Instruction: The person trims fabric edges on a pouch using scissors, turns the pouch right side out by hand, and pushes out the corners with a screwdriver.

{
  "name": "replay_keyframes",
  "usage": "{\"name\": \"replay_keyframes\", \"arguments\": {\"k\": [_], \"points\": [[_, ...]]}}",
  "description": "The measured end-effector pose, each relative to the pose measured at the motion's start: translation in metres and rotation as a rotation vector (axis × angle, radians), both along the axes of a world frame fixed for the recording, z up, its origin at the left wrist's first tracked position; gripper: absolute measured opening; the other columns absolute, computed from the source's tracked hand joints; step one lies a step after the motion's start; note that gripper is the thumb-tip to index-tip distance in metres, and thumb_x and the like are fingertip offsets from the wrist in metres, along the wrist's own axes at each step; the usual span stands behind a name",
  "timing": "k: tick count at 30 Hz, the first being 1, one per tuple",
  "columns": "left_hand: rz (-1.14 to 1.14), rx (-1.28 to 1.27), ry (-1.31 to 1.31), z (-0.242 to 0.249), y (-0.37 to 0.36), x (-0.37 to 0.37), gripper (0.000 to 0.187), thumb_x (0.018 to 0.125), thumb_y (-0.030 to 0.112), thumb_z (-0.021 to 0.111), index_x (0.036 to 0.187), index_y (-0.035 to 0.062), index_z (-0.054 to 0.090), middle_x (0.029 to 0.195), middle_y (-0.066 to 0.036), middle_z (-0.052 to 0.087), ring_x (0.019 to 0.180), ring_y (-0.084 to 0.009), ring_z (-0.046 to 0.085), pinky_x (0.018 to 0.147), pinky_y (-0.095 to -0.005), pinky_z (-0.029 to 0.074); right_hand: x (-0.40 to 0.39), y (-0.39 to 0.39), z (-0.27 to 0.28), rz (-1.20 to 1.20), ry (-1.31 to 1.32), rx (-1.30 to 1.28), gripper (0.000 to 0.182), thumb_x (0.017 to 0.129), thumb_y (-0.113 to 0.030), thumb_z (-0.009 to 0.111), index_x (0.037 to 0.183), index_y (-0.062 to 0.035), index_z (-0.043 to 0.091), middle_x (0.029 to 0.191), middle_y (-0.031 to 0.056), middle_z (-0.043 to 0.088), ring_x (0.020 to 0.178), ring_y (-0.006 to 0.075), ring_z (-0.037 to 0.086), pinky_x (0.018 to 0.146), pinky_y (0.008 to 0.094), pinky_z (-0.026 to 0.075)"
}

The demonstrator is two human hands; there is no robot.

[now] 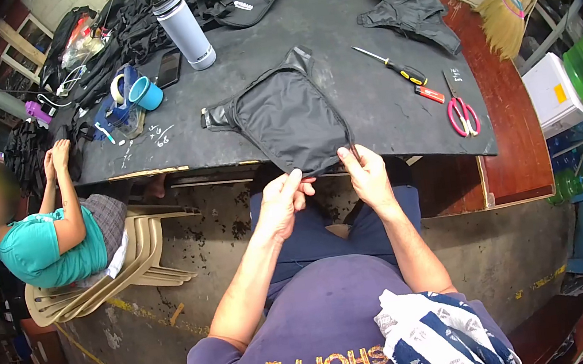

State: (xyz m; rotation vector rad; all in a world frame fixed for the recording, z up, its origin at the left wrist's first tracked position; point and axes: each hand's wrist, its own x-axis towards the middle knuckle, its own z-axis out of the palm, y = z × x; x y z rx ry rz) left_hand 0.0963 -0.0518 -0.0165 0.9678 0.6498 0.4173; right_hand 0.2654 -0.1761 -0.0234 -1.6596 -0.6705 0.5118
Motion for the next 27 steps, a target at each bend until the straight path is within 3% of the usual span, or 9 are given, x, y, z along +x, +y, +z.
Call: {"name": "replay_keyframes", "arguments": {"k": [5, 8, 11, 13, 15, 17, 21, 24, 27], "points": [[0.178, -0.084, -0.274, 0.015, -0.028, 0.019, 0.039, 0.109, 0.032, 0.063, 0.091, -0.0003, 0.074, 0.070, -0.001, 0.067, 0.057, -0.0060, 0.050, 0.056, -0.0251, 0.041, 0.008, 0.011, 0.021, 0.013, 0.314, 0.119, 0.034, 0.106, -0.031, 0.068, 0.080, -0.0147, 0.055, 0.065, -0.0104, 0.043, 0.053, 0.0015, 0.036, 0.049, 0.0234, 0.031], [0.081, 0.450, 0.080, 0.037, -0.017, 0.014, 0.033, 0.109, 0.029, 0.062, 0.092, 0.0023, 0.073, 0.072, -0.002, 0.065, 0.061, -0.0082, 0.053, 0.057, -0.0236, 0.040, 0.013, 0.020, 0.032, 0.014, 0.498, 0.153, 0.036, 0.106, -0.032, 0.069, 0.078, -0.0173, 0.051, 0.063, -0.0099, 0.041, 0.049, 0.0025, 0.034, 0.046, 0.0233, 0.029], [0.079, 0.515, 0.055, 0.039, 0.003, 0.000, 0.032, 0.109, 0.028, 0.060, 0.094, 0.0032, 0.074, 0.072, -0.003, 0.066, 0.063, -0.0086, 0.056, 0.058, -0.0244, 0.042, 0.025, 0.008, 0.029, 0.118, 0.959, 0.325, 0.041, 0.106, -0.034, 0.068, 0.075, -0.0197, 0.046, 0.061, -0.0093, 0.035, 0.048, 0.0047, 0.029, 0.046, 0.0243, 0.026], [0.070, 0.545, 0.045, 0.035, 0.018, -0.016, 0.032, 0.109, 0.028, 0.059, 0.095, 0.0036, 0.074, 0.073, -0.003, 0.066, 0.063, -0.0089, 0.058, 0.058, -0.0249, 0.044, 0.029, 0.003, 0.021, 0.089, 1.013, 0.349, 0.041, 0.106, -0.034, 0.067, 0.075, -0.0200, 0.045, 0.061, -0.0092, 0.035, 0.048, 0.0050, 0.029, 0.046, 0.0244, 0.025], [-0.275, 0.862, 0.319, 0.016, 0.034, -0.034, 0.033, 0.109, 0.029, 0.058, 0.099, 0.0031, 0.075, 0.074, -0.003, 0.068, 0.066, -0.0087, 0.061, 0.060, -0.0249, 0.047, 0.031, 0.001, 0.016, 0.033, 1.116, 0.403, 0.041, 0.107, -0.036, 0.065, 0.075, -0.0207, 0.044, 0.061, -0.0090, 0.034, 0.048, 0.0058, 0.029, 0.046, 0.0247, 0.024], [-0.446, 1.015, 0.458, -0.005, 0.041, -0.047, 0.034, 0.109, 0.029, 0.057, 0.101, 0.0028, 0.075, 0.075, -0.003, 0.069, 0.067, -0.0087, 0.062, 0.061, -0.0249, 0.049, 0.029, -0.003, 0.019, 0.013, 1.099, 0.373, 0.041, 0.107, -0.035, 0.065, 0.075, -0.0207, 0.044, 0.061, -0.0088, 0.034, 0.048, 0.0056, 0.029, 0.046, 0.0246, 0.025], [-0.088, 1.077, 0.584, -0.022, 0.044, -0.065, 0.026, 0.104, 0.027, 0.065, 0.106, 0.0043, 0.077, 0.082, -0.006, 0.076, 0.069, -0.0043, 0.064, 0.067, -0.0245, 0.052, 0.026, -0.008, 0.017, -0.019, 1.028, 0.289, 0.036, 0.107, -0.033, 0.065, 0.079, -0.0199, 0.046, 0.062, -0.0075, 0.036, 0.049, 0.0054, 0.031, 0.047, 0.0246, 0.026], [0.087, 0.678, 0.545, 0.013, 0.056, -0.060, 0.022, 0.104, 0.021, 0.064, 0.114, 0.0049, 0.076, 0.084, -0.005, 0.076, 0.071, -0.0063, 0.064, 0.070, -0.0255, 0.054, 0.038, -0.013, 0.018, -0.006, 0.941, 0.239, 0.029, 0.106, -0.030, 0.066, 0.085, -0.0184, 0.052, 0.064, -0.0059, 0.040, 0.050, 0.0056, 0.032, 0.047, 0.0248, 0.029], [0.379, 0.817, 0.269, 0.028, 0.074, -0.050, 0.024, 0.104, 0.017, 0.064, 0.123, 0.0048, 0.073, 0.095, -0.007, 0.077, 0.078, -0.0061, 0.064, 0.072, -0.0249, 0.054, 0.059, -0.006, 0.043, 0.064, 0.406, 0.075, 0.015, 0.106, -0.026, 0.067, 0.104, -0.0120, 0.064, 0.075, 0.0000, 0.053, 0.056, 0.0085, 0.044, 0.053, 0.0285, 0.042]]}}
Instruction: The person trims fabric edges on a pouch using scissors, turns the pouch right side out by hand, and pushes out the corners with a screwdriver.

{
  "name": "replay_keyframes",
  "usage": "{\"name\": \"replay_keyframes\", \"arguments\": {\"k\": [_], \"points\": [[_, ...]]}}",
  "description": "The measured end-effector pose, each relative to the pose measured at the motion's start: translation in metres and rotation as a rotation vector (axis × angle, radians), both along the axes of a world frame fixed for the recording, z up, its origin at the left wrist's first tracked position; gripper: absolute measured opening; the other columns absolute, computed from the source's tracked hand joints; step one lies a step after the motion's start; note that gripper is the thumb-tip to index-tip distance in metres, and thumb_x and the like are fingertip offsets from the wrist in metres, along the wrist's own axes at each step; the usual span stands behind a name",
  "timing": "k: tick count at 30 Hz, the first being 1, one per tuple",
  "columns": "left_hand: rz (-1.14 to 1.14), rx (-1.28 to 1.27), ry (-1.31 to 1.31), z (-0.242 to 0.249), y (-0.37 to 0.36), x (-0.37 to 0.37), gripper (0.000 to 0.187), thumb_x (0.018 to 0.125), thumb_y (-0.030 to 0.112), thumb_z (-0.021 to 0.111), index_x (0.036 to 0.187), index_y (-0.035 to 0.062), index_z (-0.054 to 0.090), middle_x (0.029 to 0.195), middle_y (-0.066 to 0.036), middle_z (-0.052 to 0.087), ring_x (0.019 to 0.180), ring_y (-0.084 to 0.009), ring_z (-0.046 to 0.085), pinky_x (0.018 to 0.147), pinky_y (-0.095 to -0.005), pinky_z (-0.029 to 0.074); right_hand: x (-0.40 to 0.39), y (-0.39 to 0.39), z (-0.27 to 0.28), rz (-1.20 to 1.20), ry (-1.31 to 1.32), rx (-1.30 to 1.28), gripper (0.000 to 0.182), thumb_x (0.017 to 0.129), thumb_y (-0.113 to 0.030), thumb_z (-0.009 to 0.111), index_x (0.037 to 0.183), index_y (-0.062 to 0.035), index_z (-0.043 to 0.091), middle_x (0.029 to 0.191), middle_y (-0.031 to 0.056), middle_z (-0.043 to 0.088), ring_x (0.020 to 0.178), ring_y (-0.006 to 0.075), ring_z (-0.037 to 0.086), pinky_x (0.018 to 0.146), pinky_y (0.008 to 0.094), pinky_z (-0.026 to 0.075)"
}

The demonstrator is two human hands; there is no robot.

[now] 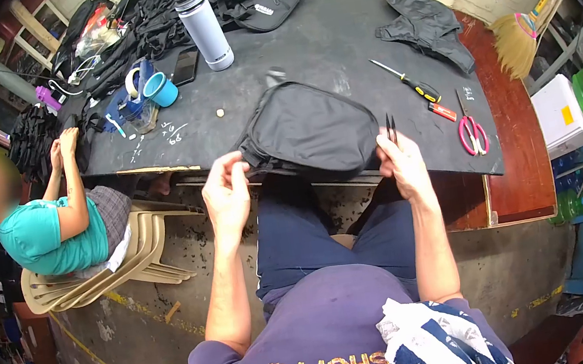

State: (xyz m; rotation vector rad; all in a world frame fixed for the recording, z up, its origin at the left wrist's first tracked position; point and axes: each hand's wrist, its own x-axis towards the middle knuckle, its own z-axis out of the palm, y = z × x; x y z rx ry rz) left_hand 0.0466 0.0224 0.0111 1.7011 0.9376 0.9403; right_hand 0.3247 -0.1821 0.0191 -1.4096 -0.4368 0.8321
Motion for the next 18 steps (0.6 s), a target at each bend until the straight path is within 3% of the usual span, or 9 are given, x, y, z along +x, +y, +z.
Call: {"name": "replay_keyframes", "arguments": {"k": [1, 4, 5, 7, 9, 12, 14, 16, 18], "points": [[0.013, 0.028, -0.050, 0.006, 0.007, 0.006, 0.026, 0.103, 0.016, 0.065, 0.125, 0.0045, 0.071, 0.099, -0.009, 0.076, 0.082, -0.0088, 0.065, 0.074, -0.0272, 0.054, 0.005, 0.004, 0.003, -0.008, -0.004, 0.006, 0.015, 0.106, -0.026, 0.067, 0.104, -0.0120, 0.064, 0.075, 0.0000, 0.053, 0.056, 0.0085, 0.044, 0.053, 0.0285, 0.042], [0.031, 0.088, -0.165, 0.016, 0.019, 0.024, 0.031, 0.101, 0.015, 0.067, 0.130, 0.0038, 0.069, 0.107, -0.011, 0.074, 0.090, -0.0141, 0.067, 0.077, -0.0318, 0.055, 0.017, 0.012, 0.013, -0.406, -0.981, -0.241, 0.028, 0.103, -0.022, 0.069, 0.125, -0.0048, 0.066, 0.091, 0.0069, 0.064, 0.073, 0.0183, 0.061, 0.070, 0.0353, 0.054], [0.050, 0.375, 0.029, 0.013, 0.022, 0.029, 0.035, 0.100, 0.016, 0.068, 0.132, 0.0032, 0.067, 0.110, -0.012, 0.073, 0.094, -0.0181, 0.067, 0.080, -0.0347, 0.054, 0.024, 0.011, 0.010, -0.411, -0.990, -0.235, 0.028, 0.103, -0.022, 0.069, 0.125, -0.0048, 0.066, 0.091, 0.0069, 0.064, 0.073, 0.0183, 0.061, 0.070, 0.0353, 0.054], [0.103, 0.937, 0.438, 0.007, 0.026, 0.034, 0.042, 0.098, 0.019, 0.069, 0.136, 0.0020, 0.064, 0.118, -0.014, 0.069, 0.103, -0.0260, 0.066, 0.085, -0.0406, 0.054, 0.045, 0.008, -0.014, -0.431, -1.209, -0.367, 0.036, 0.100, -0.020, 0.070, 0.132, -0.0048, 0.064, 0.101, 0.0107, 0.068, 0.087, 0.0244, 0.067, 0.081, 0.0378, 0.054], [0.120, 0.907, 0.474, 0.003, 0.019, 0.038, 0.045, 0.097, 0.021, 0.070, 0.137, 0.0018, 0.063, 0.118, -0.014, 0.068, 0.105, -0.0291, 0.065, 0.086, -0.0429, 0.054, 0.046, 0.009, -0.015, -0.441, -1.315, -0.428, 0.041, 0.099, -0.020, 0.071, 0.136, -0.0048, 0.063, 0.105, 0.0126, 0.070, 0.095, 0.0275, 0.069, 0.086, 0.0390, 0.054], [0.136, 0.832, 0.566, -0.002, 0.002, 0.042, 0.050, 0.095, 0.026, 0.071, 0.138, 0.0014, 0.062, 0.119, -0.015, 0.066, 0.109, -0.0352, 0.062, 0.089, -0.0476, 0.053, 0.010, 0.012, 0.018, -0.565, -1.788, -0.345, 0.038, 0.093, -0.017, 0.074, 0.129, -0.0062, 0.068, 0.110, 0.0162, 0.072, 0.106, 0.0304, 0.069, 0.090, 0.0376, 0.053], [0.111, 0.816, 0.593, 0.002, -0.011, 0.041, 0.052, 0.096, 0.030, 0.070, 0.139, 0.0013, 0.061, 0.120, -0.014, 0.067, 0.108, -0.0342, 0.063, 0.088, -0.0473, 0.053, -0.014, 0.026, 0.031, -0.214, -1.508, 0.104, 0.029, 0.090, -0.017, 0.077, 0.117, -0.0058, 0.075, 0.104, 0.0141, 0.075, 0.099, 0.0298, 0.071, 0.085, 0.0383, 0.054], [0.090, 0.814, 0.604, 0.004, -0.018, 0.042, 0.053, 0.096, 0.032, 0.070, 0.139, 0.0013, 0.061, 0.121, -0.014, 0.067, 0.108, -0.0337, 0.063, 0.088, -0.0472, 0.053, -0.058, 0.033, 0.041, 0.109, -1.207, 0.224, 0.021, 0.087, -0.015, 0.080, 0.104, -0.0045, 0.078, 0.088, 0.0094, 0.073, 0.083, 0.0269, 0.071, 0.076, 0.0370, 0.054], [0.074, 0.814, 0.589, 0.003, -0.022, 0.041, 0.054, 0.096, 0.032, 0.070, 0.140, 0.0017, 0.061, 0.122, -0.014, 0.067, 0.109, -0.0338, 0.064, 0.088, -0.0479, 0.053, -0.098, 0.039, 0.048, 0.205, -1.033, 0.275, 0.021, 0.083, -0.013, 0.082, 0.102, -0.0045, 0.078, 0.079, 0.0062, 0.070, 0.071, 0.0236, 0.067, 0.069, 0.0357, 0.052]]}}
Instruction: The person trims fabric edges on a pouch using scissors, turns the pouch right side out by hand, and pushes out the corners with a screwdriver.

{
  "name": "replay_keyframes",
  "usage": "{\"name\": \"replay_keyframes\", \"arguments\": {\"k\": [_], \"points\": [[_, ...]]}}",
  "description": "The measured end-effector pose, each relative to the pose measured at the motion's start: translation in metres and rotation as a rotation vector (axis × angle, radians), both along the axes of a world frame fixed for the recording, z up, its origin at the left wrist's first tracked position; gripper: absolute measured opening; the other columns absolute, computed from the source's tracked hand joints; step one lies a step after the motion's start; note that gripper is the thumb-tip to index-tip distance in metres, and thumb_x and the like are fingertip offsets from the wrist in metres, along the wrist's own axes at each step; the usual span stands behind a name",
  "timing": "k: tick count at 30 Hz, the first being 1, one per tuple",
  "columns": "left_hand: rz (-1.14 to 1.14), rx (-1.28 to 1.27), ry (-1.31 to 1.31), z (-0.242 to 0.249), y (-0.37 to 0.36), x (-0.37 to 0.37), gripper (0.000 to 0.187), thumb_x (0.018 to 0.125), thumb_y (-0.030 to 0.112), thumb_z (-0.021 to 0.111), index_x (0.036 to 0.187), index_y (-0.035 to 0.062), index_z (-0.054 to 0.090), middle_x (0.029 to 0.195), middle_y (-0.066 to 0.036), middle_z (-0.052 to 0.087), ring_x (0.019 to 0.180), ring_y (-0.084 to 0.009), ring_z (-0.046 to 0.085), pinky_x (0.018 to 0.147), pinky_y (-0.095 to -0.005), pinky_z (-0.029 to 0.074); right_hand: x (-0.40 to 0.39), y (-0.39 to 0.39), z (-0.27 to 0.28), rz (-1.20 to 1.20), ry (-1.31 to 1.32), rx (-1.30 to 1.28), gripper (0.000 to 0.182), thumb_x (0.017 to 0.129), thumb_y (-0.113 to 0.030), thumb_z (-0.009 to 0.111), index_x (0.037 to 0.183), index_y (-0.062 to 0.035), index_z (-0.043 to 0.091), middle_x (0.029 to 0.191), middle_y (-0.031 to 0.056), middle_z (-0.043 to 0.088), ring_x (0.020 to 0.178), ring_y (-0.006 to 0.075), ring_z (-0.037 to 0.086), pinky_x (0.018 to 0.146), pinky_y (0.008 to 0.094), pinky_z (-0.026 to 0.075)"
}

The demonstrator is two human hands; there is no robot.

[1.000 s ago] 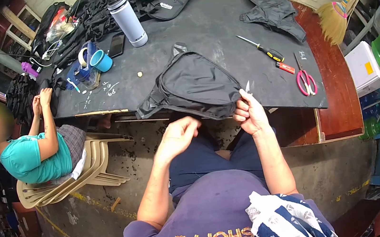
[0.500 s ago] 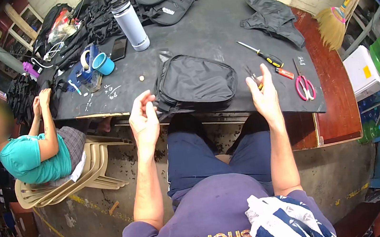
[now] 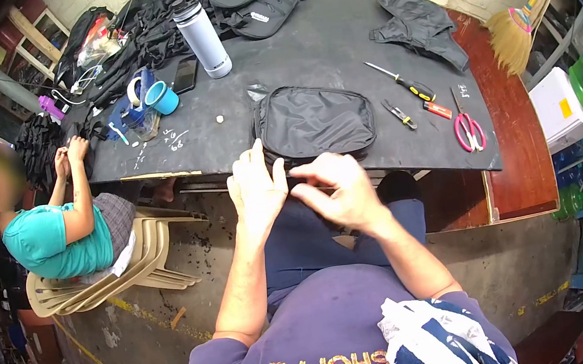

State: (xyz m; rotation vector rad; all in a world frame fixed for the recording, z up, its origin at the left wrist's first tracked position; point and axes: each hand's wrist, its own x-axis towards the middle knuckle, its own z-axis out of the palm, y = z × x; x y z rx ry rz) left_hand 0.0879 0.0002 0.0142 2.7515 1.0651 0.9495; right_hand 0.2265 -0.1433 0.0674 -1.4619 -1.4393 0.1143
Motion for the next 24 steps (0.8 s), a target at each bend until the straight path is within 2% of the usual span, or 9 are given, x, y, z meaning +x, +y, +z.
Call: {"name": "replay_keyframes", "arguments": {"k": [5, 8, 9, 11, 12, 15, 18, 22, 24], "points": [[-0.005, -0.144, 0.004, 0.012, -0.001, -0.003, 0.054, 0.096, 0.033, 0.070, 0.140, 0.0022, 0.060, 0.122, -0.015, 0.067, 0.111, -0.0342, 0.065, 0.089, -0.0486, 0.053, -0.026, 0.005, -0.022, 0.023, 0.129, -0.123, 0.018, 0.086, -0.018, 0.080, 0.099, -0.0048, 0.078, 0.077, 0.0060, 0.067, 0.069, 0.0213, 0.064, 0.068, 0.0345, 0.051], [0.044, -0.101, -0.029, 0.008, 0.005, -0.007, 0.053, 0.097, 0.032, 0.070, 0.140, 0.0024, 0.061, 0.121, -0.015, 0.067, 0.112, -0.0348, 0.065, 0.089, -0.0487, 0.053, -0.001, -0.022, -0.024, 0.266, 0.112, -0.514, 0.018, 0.092, -0.023, 0.075, 0.094, -0.0055, 0.077, 0.079, 0.0072, 0.068, 0.070, 0.0236, 0.065, 0.068, 0.0351, 0.051], [0.062, -0.077, -0.048, 0.007, 0.006, -0.006, 0.053, 0.097, 0.032, 0.070, 0.139, 0.0025, 0.061, 0.120, -0.015, 0.068, 0.112, -0.0351, 0.065, 0.089, -0.0488, 0.053, 0.006, -0.037, -0.044, 0.264, 0.107, -0.518, 0.018, 0.092, -0.023, 0.075, 0.094, -0.0055, 0.077, 0.079, 0.0072, 0.068, 0.070, 0.0236, 0.065, 0.068, 0.0351, 0.051], [0.068, -0.089, -0.041, 0.003, 0.008, -0.005, 0.050, 0.097, 0.030, 0.070, 0.139, 0.0030, 0.062, 0.120, -0.015, 0.068, 0.111, -0.0351, 0.066, 0.089, -0.0486, 0.053, 0.002, -0.048, -0.046, -0.038, -0.657, -0.685, 0.024, 0.095, -0.028, 0.072, 0.091, -0.0049, 0.075, 0.083, 0.0101, 0.070, 0.073, 0.0269, 0.068, 0.065, 0.0365, 0.051], [0.079, -0.098, -0.029, 0.001, 0.008, -0.004, 0.048, 0.097, 0.028, 0.070, 0.138, 0.0034, 0.063, 0.119, -0.015, 0.068, 0.110, -0.0351, 0.066, 0.089, -0.0483, 0.053, 0.005, -0.050, -0.047, -0.040, -0.658, -0.688, 0.024, 0.095, -0.028, 0.072, 0.091, -0.0049, 0.075, 0.083, 0.0101, 0.070, 0.073, 0.0269, 0.068, 0.065, 0.0365, 0.051], [0.057, -0.123, 0.004, 0.001, -0.004, -0.007, 0.044, 0.096, 0.024, 0.070, 0.135, 0.0045, 0.065, 0.118, -0.015, 0.068, 0.108, -0.0348, 0.066, 0.088, -0.0471, 0.053, 0.010, -0.049, -0.029, -0.073, -0.157, -0.373, 0.031, 0.096, -0.033, 0.073, 0.086, -0.0041, 0.073, 0.080, 0.0123, 0.071, 0.072, 0.0311, 0.070, 0.065, 0.0387, 0.053], [-0.033, -0.129, 0.033, 0.013, -0.028, -0.004, 0.039, 0.095, 0.019, 0.070, 0.132, 0.0057, 0.068, 0.117, -0.015, 0.069, 0.106, -0.0342, 0.065, 0.087, -0.0452, 0.053, 0.008, -0.029, 0.011, -0.226, -0.015, -0.402, 0.039, 0.097, -0.042, 0.072, 0.084, -0.0043, 0.072, 0.073, 0.0115, 0.070, 0.067, 0.0332, 0.070, 0.063, 0.0414, 0.056], [-0.219, -0.199, -0.012, 0.005, -0.067, -0.006, 0.031, 0.095, 0.012, 0.069, 0.125, 0.0049, 0.071, 0.113, -0.014, 0.069, 0.098, -0.0334, 0.066, 0.086, -0.0431, 0.054, 0.011, 0.026, -0.002, -0.416, -0.124, -0.319, 0.045, 0.099, -0.047, 0.070, 0.081, -0.0059, 0.069, 0.068, 0.0116, 0.068, 0.062, 0.0340, 0.068, 0.061, 0.0432, 0.055], [-0.283, -0.168, -0.067, -0.004, -0.075, -0.006, 0.027, 0.097, 0.010, 0.067, 0.123, 0.0015, 0.069, 0.112, -0.014, 0.070, 0.096, -0.0317, 0.067, 0.086, -0.0426, 0.055, 0.015, 0.049, -0.021, -0.597, -0.356, -0.489, 0.041, 0.097, -0.043, 0.072, 0.078, -0.0070, 0.066, 0.068, 0.0132, 0.068, 0.062, 0.0336, 0.068, 0.057, 0.0445, 0.052]]}}
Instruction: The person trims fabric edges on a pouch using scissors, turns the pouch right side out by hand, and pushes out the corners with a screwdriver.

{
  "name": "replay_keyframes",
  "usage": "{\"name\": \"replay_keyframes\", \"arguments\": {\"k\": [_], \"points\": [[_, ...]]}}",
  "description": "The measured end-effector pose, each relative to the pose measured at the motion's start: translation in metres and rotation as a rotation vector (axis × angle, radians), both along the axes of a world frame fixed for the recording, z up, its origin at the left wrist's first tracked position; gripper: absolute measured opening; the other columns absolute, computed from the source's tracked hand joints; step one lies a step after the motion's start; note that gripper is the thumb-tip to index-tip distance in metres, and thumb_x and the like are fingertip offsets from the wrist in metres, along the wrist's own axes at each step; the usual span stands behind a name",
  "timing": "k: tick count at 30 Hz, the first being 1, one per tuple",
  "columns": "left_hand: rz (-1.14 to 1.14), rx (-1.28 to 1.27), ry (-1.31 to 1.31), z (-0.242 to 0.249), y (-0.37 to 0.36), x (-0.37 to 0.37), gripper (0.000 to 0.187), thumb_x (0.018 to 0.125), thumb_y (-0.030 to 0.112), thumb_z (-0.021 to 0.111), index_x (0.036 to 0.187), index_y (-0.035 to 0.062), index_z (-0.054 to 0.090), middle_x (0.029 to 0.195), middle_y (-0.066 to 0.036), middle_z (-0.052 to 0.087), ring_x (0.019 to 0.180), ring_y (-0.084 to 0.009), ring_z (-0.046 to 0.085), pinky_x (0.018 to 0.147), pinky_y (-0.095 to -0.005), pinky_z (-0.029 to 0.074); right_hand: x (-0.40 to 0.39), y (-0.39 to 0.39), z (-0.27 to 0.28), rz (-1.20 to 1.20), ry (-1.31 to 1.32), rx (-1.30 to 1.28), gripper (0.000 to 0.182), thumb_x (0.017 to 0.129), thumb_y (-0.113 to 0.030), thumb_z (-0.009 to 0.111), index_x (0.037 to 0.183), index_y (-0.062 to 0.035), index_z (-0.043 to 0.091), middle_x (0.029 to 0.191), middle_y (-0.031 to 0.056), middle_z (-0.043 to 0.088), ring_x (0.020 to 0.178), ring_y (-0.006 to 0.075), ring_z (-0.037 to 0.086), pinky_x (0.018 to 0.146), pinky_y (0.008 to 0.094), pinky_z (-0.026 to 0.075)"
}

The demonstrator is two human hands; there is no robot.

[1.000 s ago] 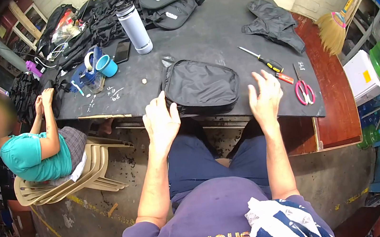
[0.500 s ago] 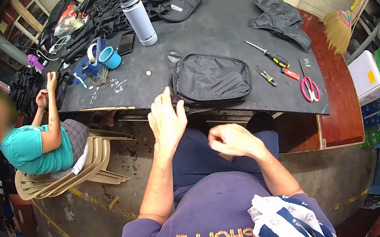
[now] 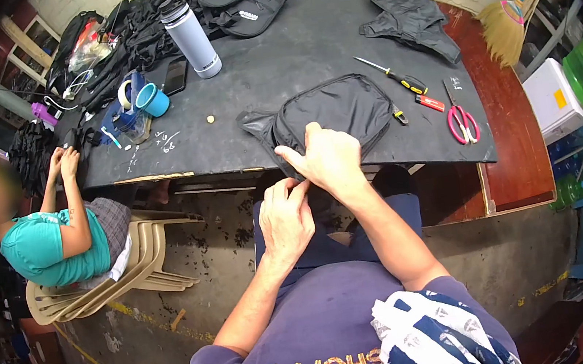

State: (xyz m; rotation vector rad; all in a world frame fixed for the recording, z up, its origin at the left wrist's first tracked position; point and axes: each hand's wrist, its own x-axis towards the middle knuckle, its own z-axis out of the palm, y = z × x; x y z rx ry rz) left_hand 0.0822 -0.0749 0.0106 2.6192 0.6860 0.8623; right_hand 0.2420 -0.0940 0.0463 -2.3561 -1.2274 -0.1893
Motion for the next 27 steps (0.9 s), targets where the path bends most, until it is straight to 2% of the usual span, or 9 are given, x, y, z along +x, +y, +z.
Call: {"name": "replay_keyframes", "arguments": {"k": [1, 4, 5, 8, 9, 13, 17, 20, 27], "points": [[-0.004, 0.000, -0.002, -0.001, 0.001, 0.000, 0.027, 0.097, 0.010, 0.067, 0.123, 0.0015, 0.069, 0.112, -0.014, 0.070, 0.096, -0.0317, 0.067, 0.086, -0.0426, 0.055, 0.002, 0.003, -0.003, -0.004, -0.002, 0.000, 0.041, 0.097, -0.043, 0.072, 0.078, -0.0070, 0.066, 0.068, 0.0132, 0.068, 0.062, 0.0336, 0.068, 0.057, 0.0445, 0.052], [-0.075, -0.514, -0.394, -0.003, 0.014, -0.003, 0.028, 0.100, 0.008, 0.063, 0.127, 0.0033, 0.069, 0.115, -0.011, 0.070, 0.103, -0.0290, 0.069, 0.096, -0.0375, 0.054, 0.009, 0.012, -0.010, 0.255, -0.071, 0.220, 0.034, 0.094, -0.035, 0.073, 0.075, -0.0082, 0.063, 0.067, 0.0118, 0.067, 0.061, 0.0332, 0.068, 0.056, 0.0447, 0.050], [-0.076, -0.515, -0.396, -0.006, 0.021, -0.006, 0.028, 0.100, 0.008, 0.063, 0.127, 0.0033, 0.069, 0.115, -0.011, 0.070, 0.103, -0.0290, 0.069, 0.096, -0.0375, 0.054, 0.009, 0.010, -0.014, 0.255, -0.073, 0.218, 0.034, 0.094, -0.035, 0.073, 0.075, -0.0082, 0.063, 0.067, 0.0118, 0.067, 0.061, 0.0332, 0.068, 0.056, 0.0447, 0.050], [-0.304, -1.449, -0.826, -0.017, 0.045, -0.011, 0.030, 0.105, 0.012, 0.057, 0.132, 0.0017, 0.064, 0.119, -0.009, 0.070, 0.111, -0.0272, 0.068, 0.103, -0.0376, 0.053, -0.011, -0.011, 0.022, 0.523, 0.000, 0.372, 0.029, 0.090, -0.030, 0.074, 0.074, -0.0099, 0.060, 0.065, 0.0079, 0.064, 0.060, 0.0324, 0.066, 0.056, 0.0439, 0.048], [-0.308, -1.451, -0.824, -0.013, 0.045, -0.012, 0.030, 0.105, 0.012, 0.057, 0.132, 0.0017, 0.064, 0.119, -0.009, 0.070, 0.111, -0.0272, 0.068, 0.103, -0.0376, 0.053, -0.018, -0.017, 0.027, 0.519, -0.002, 0.371, 0.029, 0.090, -0.030, 0.074, 0.074, -0.0099, 0.060, 0.065, 0.0079, 0.064, 0.060, 0.0324, 0.066, 0.056, 0.0439, 0.048], [-0.332, -1.552, -0.932, 0.009, 0.041, -0.020, 0.034, 0.107, 0.017, 0.055, 0.137, 0.0017, 0.060, 0.125, -0.007, 0.069, 0.115, -0.0272, 0.067, 0.107, -0.0401, 0.052, -0.040, -0.032, 0.037, 0.766, 0.013, 0.386, 0.030, 0.088, -0.029, 0.074, 0.072, -0.0123, 0.056, 0.065, 0.0050, 0.060, 0.058, 0.0295, 0.063, 0.057, 0.0415, 0.046], [-0.296, -1.321, -0.733, 0.018, 0.036, -0.024, 0.036, 0.107, 0.018, 0.056, 0.138, 0.0015, 0.059, 0.127, -0.008, 0.069, 0.117, -0.0263, 0.066, 0.108, -0.0396, 0.052, -0.053, -0.039, 0.036, 0.843, -0.091, 0.349, 0.029, 0.088, -0.028, 0.074, 0.072, -0.0144, 0.054, 0.065, 0.0037, 0.056, 0.058, 0.0260, 0.061, 0.058, 0.0384, 0.045], [-0.278, -1.150, -0.572, 0.031, 0.049, -0.007, 0.037, 0.107, 0.018, 0.056, 0.139, 0.0013, 0.058, 0.128, -0.008, 0.069, 0.118, -0.0256, 0.066, 0.108, -0.0392, 0.052, -0.072, -0.044, 0.035, 1.028, -0.084, 0.322, 0.027, 0.088, -0.027, 0.072, 0.073, -0.0148, 0.053, 0.065, 0.0025, 0.054, 0.058, 0.0230, 0.060, 0.060, 0.0369, 0.045], [-0.251, -0.754, -0.204, 0.047, 0.043, -0.006, 0.039, 0.107, 0.018, 0.057, 0.141, 0.0008, 0.057, 0.131, -0.009, 0.068, 0.121, -0.0241, 0.064, 0.108, -0.0382, 0.051, -0.094, -0.056, 0.021, 1.042, -0.155, 0.221, 0.029, 0.089, -0.027, 0.072, 0.074, -0.0127, 0.052, 0.064, 0.0011, 0.053, 0.057, 0.0206, 0.059, 0.060, 0.0365, 0.045]]}}
